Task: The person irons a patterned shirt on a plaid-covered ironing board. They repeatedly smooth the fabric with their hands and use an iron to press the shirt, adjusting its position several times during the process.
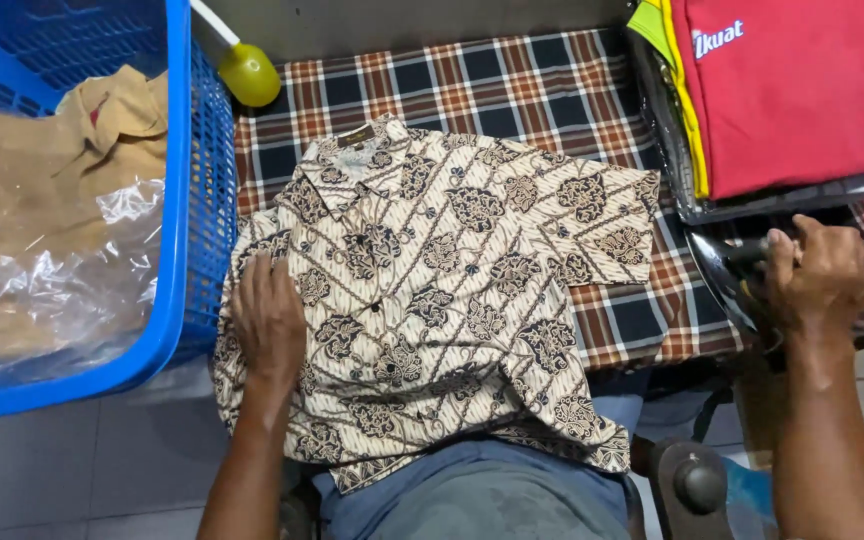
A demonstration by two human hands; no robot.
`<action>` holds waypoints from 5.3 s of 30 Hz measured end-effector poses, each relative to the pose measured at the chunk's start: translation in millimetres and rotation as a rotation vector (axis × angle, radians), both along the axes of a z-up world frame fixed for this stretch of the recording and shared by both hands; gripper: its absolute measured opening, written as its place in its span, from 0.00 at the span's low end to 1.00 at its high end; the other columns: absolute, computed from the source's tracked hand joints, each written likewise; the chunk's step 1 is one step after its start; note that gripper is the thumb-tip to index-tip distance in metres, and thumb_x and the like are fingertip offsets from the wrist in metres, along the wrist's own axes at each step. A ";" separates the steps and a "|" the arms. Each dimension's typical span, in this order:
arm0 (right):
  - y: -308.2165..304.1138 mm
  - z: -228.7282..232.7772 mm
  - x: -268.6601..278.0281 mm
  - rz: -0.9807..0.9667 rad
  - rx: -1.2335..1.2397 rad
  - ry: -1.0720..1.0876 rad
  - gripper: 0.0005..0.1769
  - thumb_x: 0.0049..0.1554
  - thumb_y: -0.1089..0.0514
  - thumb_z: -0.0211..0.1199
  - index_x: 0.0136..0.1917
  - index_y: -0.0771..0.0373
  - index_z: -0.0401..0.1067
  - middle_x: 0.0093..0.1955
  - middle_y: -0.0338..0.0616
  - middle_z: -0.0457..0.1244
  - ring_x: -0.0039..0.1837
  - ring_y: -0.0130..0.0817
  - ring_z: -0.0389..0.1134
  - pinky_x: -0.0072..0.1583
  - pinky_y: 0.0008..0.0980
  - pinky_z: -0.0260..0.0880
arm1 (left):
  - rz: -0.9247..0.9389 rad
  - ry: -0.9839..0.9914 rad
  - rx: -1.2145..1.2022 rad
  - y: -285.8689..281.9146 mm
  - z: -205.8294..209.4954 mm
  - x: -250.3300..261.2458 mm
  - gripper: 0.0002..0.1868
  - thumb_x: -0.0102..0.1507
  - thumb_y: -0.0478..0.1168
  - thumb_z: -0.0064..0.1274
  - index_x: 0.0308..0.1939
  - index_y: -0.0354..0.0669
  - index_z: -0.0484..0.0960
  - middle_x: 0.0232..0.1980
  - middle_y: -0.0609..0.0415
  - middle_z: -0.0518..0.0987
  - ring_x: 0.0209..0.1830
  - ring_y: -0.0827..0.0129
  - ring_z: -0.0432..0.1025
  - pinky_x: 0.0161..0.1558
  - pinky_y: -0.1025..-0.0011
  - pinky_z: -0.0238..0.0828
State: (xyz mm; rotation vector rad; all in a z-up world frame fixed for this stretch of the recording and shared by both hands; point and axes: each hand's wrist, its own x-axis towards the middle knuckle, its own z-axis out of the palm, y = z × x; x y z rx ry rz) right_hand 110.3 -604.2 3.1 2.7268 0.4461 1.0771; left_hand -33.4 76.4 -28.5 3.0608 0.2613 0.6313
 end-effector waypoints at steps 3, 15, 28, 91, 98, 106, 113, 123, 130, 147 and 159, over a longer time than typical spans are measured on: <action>48.3 -2.1 7.1 0.132 0.227 0.058 0.13 0.74 0.59 0.62 0.61 0.72 0.81 0.50 0.57 0.66 0.52 0.49 0.66 0.52 0.45 0.67 | -0.068 0.007 0.052 8.6 9.1 47.6 0.21 0.71 0.33 0.45 0.69 0.32 0.69 0.71 0.33 0.71 0.73 0.44 0.65 0.72 0.50 0.62; 284.0 -31.8 103.2 0.402 0.582 0.797 0.20 0.63 0.54 0.62 0.66 0.62 0.73 0.62 0.61 0.62 0.67 0.64 0.64 0.65 0.59 0.65 | -0.063 0.196 -0.608 64.7 -43.2 185.1 0.15 0.60 0.50 0.65 0.47 0.50 0.85 0.45 0.47 0.82 0.49 0.45 0.77 0.53 0.46 0.73; 419.1 -80.6 173.0 0.380 0.318 1.106 0.50 0.56 0.58 0.62 0.85 0.60 0.41 0.79 0.65 0.48 0.81 0.71 0.44 0.74 0.74 0.47 | -0.382 0.537 -0.980 -13.2 79.0 108.5 0.28 0.58 0.46 0.69 0.51 0.36 0.71 0.46 0.37 0.78 0.50 0.45 0.76 0.50 0.52 0.72; 101.6 104.1 -103.5 0.269 1.795 0.443 0.37 0.48 0.52 0.65 0.70 0.63 0.69 0.69 0.41 0.67 0.72 0.36 0.71 0.77 0.34 0.77 | -0.687 0.599 -0.942 -34.0 148.8 67.1 0.09 0.69 0.49 0.47 0.42 0.51 0.75 0.38 0.58 0.74 0.35 0.70 0.69 0.37 0.72 0.66; 115.9 118.8 10.6 0.260 1.254 0.661 0.18 0.64 0.57 0.63 0.66 0.63 0.70 0.62 0.38 0.63 0.62 0.28 0.62 0.64 0.29 0.60 | -0.350 0.402 -0.784 -14.1 240.5 77.8 0.08 0.70 0.46 0.49 0.42 0.47 0.76 0.39 0.56 0.76 0.36 0.67 0.70 0.35 0.67 0.64; 186.8 36.5 203.2 0.382 1.012 0.666 0.15 0.64 0.54 0.63 0.63 0.59 0.72 0.57 0.39 0.67 0.58 0.29 0.66 0.59 0.29 0.65 | -0.090 -0.114 -0.254 17.6 111.2 255.3 0.04 0.68 0.36 0.54 0.44 0.46 0.73 0.36 0.42 0.81 0.35 0.38 0.75 0.33 0.43 0.68; 222.7 37.9 72.0 0.202 0.869 0.566 0.22 0.66 0.54 0.64 0.68 0.66 0.65 0.65 0.60 0.62 0.67 0.58 0.64 0.64 0.53 0.67 | 0.007 -0.029 -0.266 -9.1 76.7 143.2 0.18 0.70 0.39 0.55 0.62 0.36 0.76 0.58 0.41 0.77 0.59 0.50 0.71 0.59 0.50 0.66; 195.1 50.0 -60.9 -0.321 0.589 1.473 0.34 0.61 0.34 0.56 0.48 0.71 0.78 0.50 0.73 0.72 0.61 0.71 0.70 0.62 0.60 0.66 | 0.424 0.373 -0.847 -51.9 47.1 -52.9 0.29 0.67 0.52 0.57 0.65 0.38 0.74 0.57 0.41 0.78 0.55 0.49 0.77 0.51 0.51 0.78; 193.1 1.8 -67.6 -0.264 0.917 1.471 0.12 0.56 0.54 0.65 0.42 0.68 0.76 0.31 0.61 0.70 0.38 0.51 0.74 0.43 0.48 0.72 | 0.402 0.495 -1.069 -33.2 31.6 -58.1 0.23 0.66 0.43 0.56 0.63 0.41 0.76 0.42 0.45 0.84 0.43 0.49 0.81 0.42 0.55 0.77; 219.0 -20.1 211.6 -0.107 0.556 0.883 0.28 0.59 0.33 0.66 0.63 0.52 0.76 0.55 0.51 0.70 0.61 0.58 0.70 0.61 0.56 0.68 | 0.251 0.090 -0.781 21.7 41.7 149.7 0.23 0.72 0.42 0.48 0.70 0.39 0.69 0.68 0.38 0.71 0.69 0.42 0.66 0.65 0.46 0.64; 242.3 -60.1 260.0 -0.115 0.647 0.969 0.25 0.60 0.42 0.67 0.65 0.55 0.73 0.61 0.59 0.68 0.67 0.59 0.66 0.65 0.55 0.66 | 0.156 0.300 -0.602 67.4 -36.2 242.3 0.11 0.65 0.41 0.51 0.43 0.41 0.85 0.45 0.39 0.81 0.52 0.41 0.76 0.51 0.47 0.74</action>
